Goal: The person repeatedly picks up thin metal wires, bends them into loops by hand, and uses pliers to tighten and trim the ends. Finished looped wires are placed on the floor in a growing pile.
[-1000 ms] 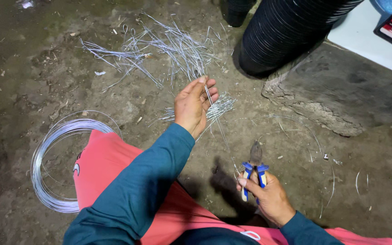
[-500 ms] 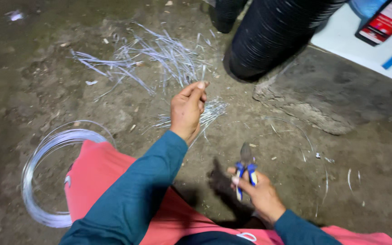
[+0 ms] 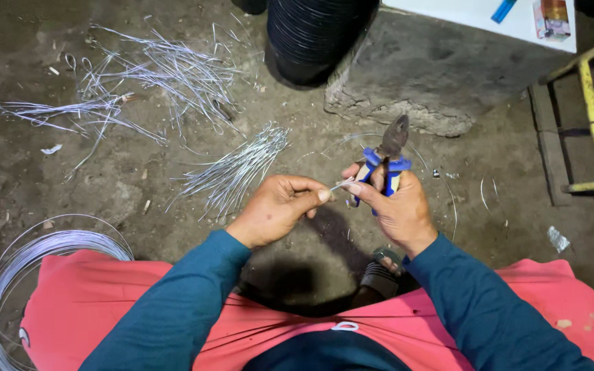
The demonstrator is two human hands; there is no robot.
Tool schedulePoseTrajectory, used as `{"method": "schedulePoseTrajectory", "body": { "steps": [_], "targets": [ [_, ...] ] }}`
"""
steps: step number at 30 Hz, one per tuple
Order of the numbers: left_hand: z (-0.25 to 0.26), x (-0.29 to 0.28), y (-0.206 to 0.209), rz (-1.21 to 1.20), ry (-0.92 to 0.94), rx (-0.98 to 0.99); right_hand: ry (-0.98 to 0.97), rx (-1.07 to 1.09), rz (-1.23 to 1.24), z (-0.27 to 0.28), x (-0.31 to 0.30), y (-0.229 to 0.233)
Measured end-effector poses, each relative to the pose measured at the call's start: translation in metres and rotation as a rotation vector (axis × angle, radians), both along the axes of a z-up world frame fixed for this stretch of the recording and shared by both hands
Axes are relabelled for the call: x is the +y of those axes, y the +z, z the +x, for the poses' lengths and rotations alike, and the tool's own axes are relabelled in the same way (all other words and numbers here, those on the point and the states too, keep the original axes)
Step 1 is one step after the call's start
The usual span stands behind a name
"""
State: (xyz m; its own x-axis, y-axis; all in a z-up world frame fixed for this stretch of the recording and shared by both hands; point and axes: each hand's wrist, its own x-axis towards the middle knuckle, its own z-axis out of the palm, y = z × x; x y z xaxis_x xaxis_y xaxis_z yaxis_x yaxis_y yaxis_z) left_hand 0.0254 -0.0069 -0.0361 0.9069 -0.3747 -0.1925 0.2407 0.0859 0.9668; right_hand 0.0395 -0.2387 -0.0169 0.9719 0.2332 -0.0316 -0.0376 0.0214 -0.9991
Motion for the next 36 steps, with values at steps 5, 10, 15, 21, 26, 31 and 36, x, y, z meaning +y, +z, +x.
{"method": "schedulePoseTrajectory", "body": {
  "steps": [5, 10, 15, 21, 26, 31, 36],
  "targets": [
    [-0.006, -0.004, 0.001, 0.076, 0.020, 0.000, -0.075, -0.019, -0.131, -0.006, 0.000, 0.000],
    [-0.015, -0.001, 0.017, 0.210, 0.073, -0.406, -0.109, 0.060, -0.147, -0.007, 0.004, 0.007],
    [-0.014, 0.003, 0.034, 0.565, 0.036, -0.730, -0.044, 0.149, -0.200, -0.004, 0.002, 0.020],
    [-0.019, -0.006, 0.038, 0.436, 0.145, -0.674, -0.064, 0.097, -0.353, -0.006, 0.001, 0.028],
    [-0.021, -0.013, 0.032, 0.381, 0.195, -0.522, -0.085, -0.053, -0.399, -0.010, 0.003, 0.026],
    [-0.023, -0.014, 0.029, 0.354, 0.308, -0.381, -0.180, -0.022, -0.467, -0.016, 0.006, 0.018],
    [-0.021, -0.011, 0.030, 0.404, 0.498, -0.382, -0.154, -0.114, -0.581, -0.036, 0.011, 0.009]
  ]
}}
